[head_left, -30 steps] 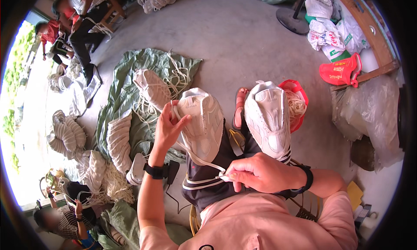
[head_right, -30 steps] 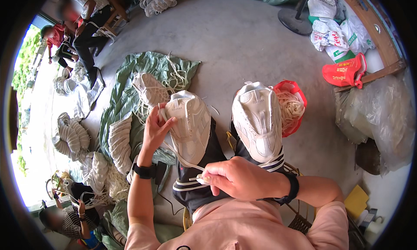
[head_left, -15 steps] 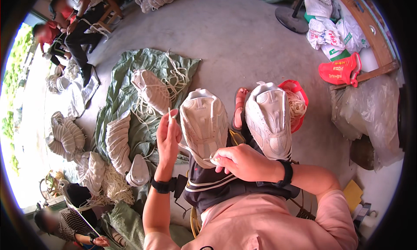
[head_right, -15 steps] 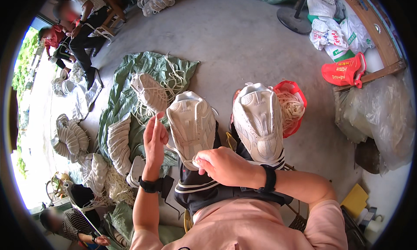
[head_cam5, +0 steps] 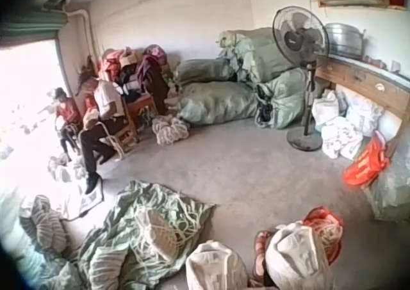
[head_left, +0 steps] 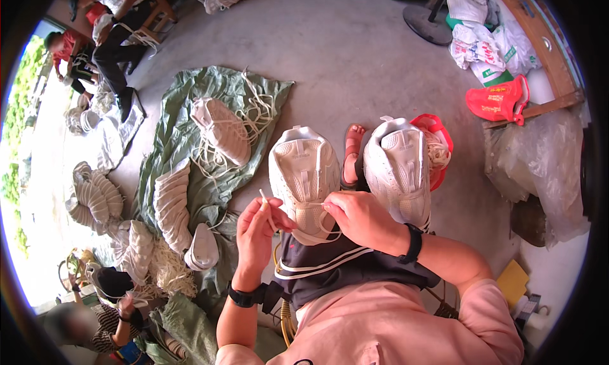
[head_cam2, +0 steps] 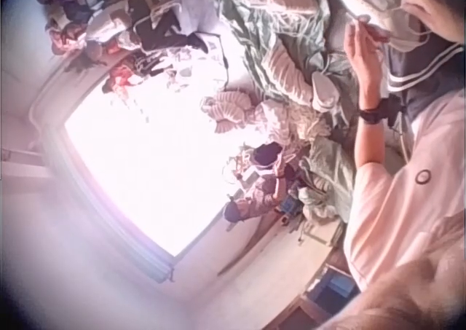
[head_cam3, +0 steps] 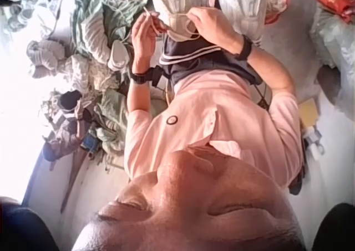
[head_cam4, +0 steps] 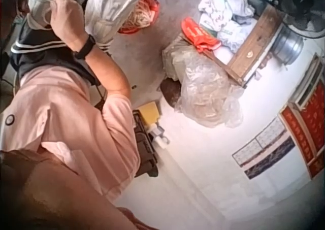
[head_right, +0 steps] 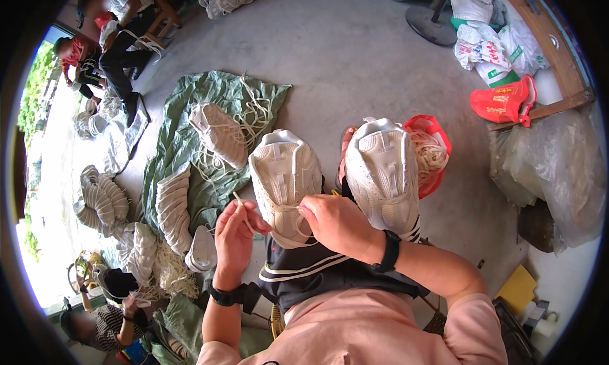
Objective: The recorder is taking white shoe uppers and tying them together in pairs using long white strings or laces.
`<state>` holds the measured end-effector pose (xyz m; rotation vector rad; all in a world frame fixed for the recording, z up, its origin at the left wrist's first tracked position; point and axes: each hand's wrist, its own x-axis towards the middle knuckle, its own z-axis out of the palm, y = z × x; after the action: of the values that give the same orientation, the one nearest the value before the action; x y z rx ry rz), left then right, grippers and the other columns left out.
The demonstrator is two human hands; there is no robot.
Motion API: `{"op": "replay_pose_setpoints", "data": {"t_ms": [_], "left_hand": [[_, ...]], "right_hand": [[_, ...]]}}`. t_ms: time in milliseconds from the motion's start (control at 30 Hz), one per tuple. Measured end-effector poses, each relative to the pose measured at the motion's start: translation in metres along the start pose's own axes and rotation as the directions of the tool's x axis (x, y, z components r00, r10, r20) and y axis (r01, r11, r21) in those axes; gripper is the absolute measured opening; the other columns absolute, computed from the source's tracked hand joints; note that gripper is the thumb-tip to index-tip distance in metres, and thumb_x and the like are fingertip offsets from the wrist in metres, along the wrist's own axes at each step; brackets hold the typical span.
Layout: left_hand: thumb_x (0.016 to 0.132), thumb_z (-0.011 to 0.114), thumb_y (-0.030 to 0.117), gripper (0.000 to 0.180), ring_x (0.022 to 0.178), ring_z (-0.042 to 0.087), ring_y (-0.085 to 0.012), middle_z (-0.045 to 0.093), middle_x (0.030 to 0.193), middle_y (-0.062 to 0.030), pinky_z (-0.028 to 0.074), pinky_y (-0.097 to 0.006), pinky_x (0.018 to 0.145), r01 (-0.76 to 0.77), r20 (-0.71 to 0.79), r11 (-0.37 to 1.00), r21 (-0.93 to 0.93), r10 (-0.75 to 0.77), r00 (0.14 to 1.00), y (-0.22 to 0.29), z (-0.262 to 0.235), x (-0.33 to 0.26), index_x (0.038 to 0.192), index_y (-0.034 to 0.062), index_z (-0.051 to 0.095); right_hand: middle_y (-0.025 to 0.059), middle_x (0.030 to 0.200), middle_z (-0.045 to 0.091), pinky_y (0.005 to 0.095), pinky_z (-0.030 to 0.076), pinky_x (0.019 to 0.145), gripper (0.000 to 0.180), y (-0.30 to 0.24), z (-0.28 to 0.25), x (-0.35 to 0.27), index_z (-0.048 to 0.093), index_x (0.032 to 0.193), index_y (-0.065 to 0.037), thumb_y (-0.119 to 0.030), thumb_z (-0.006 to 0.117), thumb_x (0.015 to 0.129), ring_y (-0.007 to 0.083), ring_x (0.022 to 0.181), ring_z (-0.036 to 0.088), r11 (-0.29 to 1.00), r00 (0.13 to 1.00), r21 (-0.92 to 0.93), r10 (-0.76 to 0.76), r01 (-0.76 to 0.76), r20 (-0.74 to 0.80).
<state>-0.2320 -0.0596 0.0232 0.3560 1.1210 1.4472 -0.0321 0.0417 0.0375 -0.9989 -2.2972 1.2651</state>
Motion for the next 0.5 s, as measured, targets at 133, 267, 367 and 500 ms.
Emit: {"op": "replay_pose_setpoints", "data": {"t_ms": [133, 267, 367, 500], "left_hand": [[0.103, 0.039, 0.015, 0.023, 0.071, 0.066, -0.0209, 0.063, 0.078, -0.0108, 0.051, -0.028, 0.064, 0.021, 0.072, 1.000, -0.003, -0.021, 0.997, -0.004, 0.003, -0.001, 0.111, 0.0002, 0.054], [0.102, 0.044, 0.017, 0.020, 0.056, 0.048, -0.0120, 0.050, 0.065, -0.0024, 0.039, -0.024, 0.053, 0.023, 0.005, 0.997, -0.070, -0.023, 1.000, -0.007, -0.005, 0.001, 0.102, 0.0023, 0.056], [0.103, 0.046, 0.020, 0.021, 0.054, 0.041, -0.0082, 0.045, 0.063, 0.0009, 0.033, -0.022, 0.049, 0.030, 0.014, 0.996, -0.078, -0.029, 0.999, -0.011, -0.009, 0.002, 0.099, 0.0033, 0.058], [0.103, 0.046, 0.023, 0.024, 0.055, 0.037, -0.0040, 0.045, 0.065, 0.0036, 0.028, -0.020, 0.047, -0.049, -0.029, 0.996, 0.079, 0.052, 0.998, -0.019, -0.006, 0.002, 0.097, 0.0040, 0.059]], "right_hand": [[0.0206, 0.075, 0.065, 0.0454, 0.050, 0.063, 0.019, -0.003, 0.001, 0.000, 0.063, 0.087, 0.000, -0.017, 0.057, 0.093, 0.0384, 0.070, 0.064, 0.994, 0.996, -0.086, 0.075, -0.072, 0.037], [0.0202, 0.070, 0.064, 0.0457, 0.050, 0.061, 0.020, -0.002, 0.003, 0.001, 0.063, 0.085, -0.002, -0.020, 0.057, 0.093, 0.0385, 0.067, 0.064, 0.991, 0.995, -0.104, 0.093, -0.089, 0.036], [0.0197, 0.069, 0.064, 0.0459, 0.050, 0.060, 0.022, -0.002, 0.004, 0.000, 0.063, 0.084, -0.002, -0.021, 0.057, 0.093, 0.0383, 0.065, 0.064, 0.989, 0.996, -0.114, 0.092, -0.091, 0.003], [0.0199, 0.067, 0.063, 0.0463, 0.049, 0.058, 0.023, -0.002, 0.008, 0.000, 0.062, 0.082, -0.003, -0.022, 0.057, 0.093, 0.0382, 0.063, 0.063, 0.987, 0.995, -0.130, 0.095, -0.095, -0.011]]}}
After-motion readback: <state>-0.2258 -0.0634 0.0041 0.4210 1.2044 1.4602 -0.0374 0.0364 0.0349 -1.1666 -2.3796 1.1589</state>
